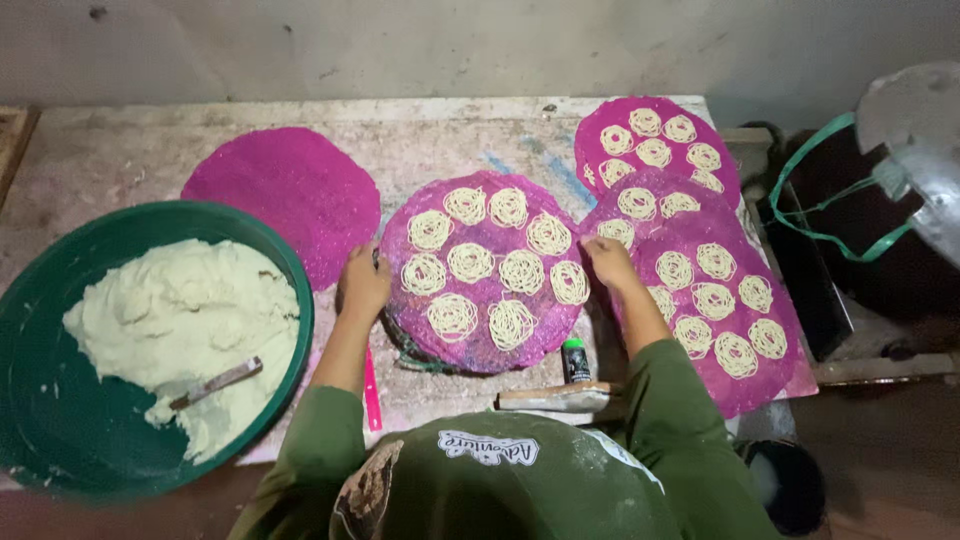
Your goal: The person uses a manual dough press to extrude small spiral-shaped noodles onto purple mats. They repeatedly scoop dough from a green basin, load it into the press, and squeeze the handle to form noodles, then clear the press and repeat.
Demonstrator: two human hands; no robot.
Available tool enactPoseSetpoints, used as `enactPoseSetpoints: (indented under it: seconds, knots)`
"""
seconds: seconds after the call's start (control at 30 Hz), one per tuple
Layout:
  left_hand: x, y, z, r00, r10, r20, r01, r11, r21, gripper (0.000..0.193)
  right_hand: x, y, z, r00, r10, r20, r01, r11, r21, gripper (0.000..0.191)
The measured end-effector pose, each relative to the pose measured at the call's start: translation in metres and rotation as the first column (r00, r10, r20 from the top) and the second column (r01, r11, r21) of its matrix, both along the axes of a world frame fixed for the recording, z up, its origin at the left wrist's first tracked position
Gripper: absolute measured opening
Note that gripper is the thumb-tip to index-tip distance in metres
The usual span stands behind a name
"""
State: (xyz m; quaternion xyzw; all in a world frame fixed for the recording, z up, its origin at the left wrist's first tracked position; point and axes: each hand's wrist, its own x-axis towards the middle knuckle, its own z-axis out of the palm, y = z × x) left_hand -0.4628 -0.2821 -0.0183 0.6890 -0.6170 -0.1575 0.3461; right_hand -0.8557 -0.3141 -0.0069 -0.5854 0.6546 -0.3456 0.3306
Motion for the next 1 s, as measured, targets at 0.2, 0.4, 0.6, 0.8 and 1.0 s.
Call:
enactPoseSetpoints:
  seconds: [0.2, 0.4, 0.6, 0.8, 1.0]
  knots:
    - [0.006, -0.02, 0.003, 0.99, 0.023, 0.136, -0.001, 0.988, -0.157, 0.028, 0.009, -0.019, 0.005, 0.932, 0.006, -0.363, -0.052, 0.992, -0.117, 0.024]
    - [0.006, -0.041, -0.009, 1.0, -0.01, -0.006, 0.009, 0.994, -0.105, 0.016, -0.008, -0.046, -0.015, 0.94, 0.025, -0.341, -0.045, 0.998, -0.05, 0.027]
    - [0.005, -0.047, -0.018, 0.991, -0.004, -0.135, -0.006, 0.997, -0.074, 0.016, -0.027, -0.056, -0.038, 0.972, 0.054, -0.227, -0.065, 0.997, -0.042, 0.022]
    - [-0.007, -0.06, 0.006, 0.961, -0.025, -0.277, 0.021, 1.0, -0.018, 0.016, -0.036, -0.066, -0.025, 0.992, 0.098, -0.083, -0.11, 0.98, -0.166, 0.021]
    - [-0.041, -0.111, 0.046, 0.915, -0.256, -0.311, 0.203, 0.96, -0.194, 0.014, -0.096, -0.087, 0.032, 0.998, -0.041, -0.04, 0.042, 0.999, 0.013, 0.018]
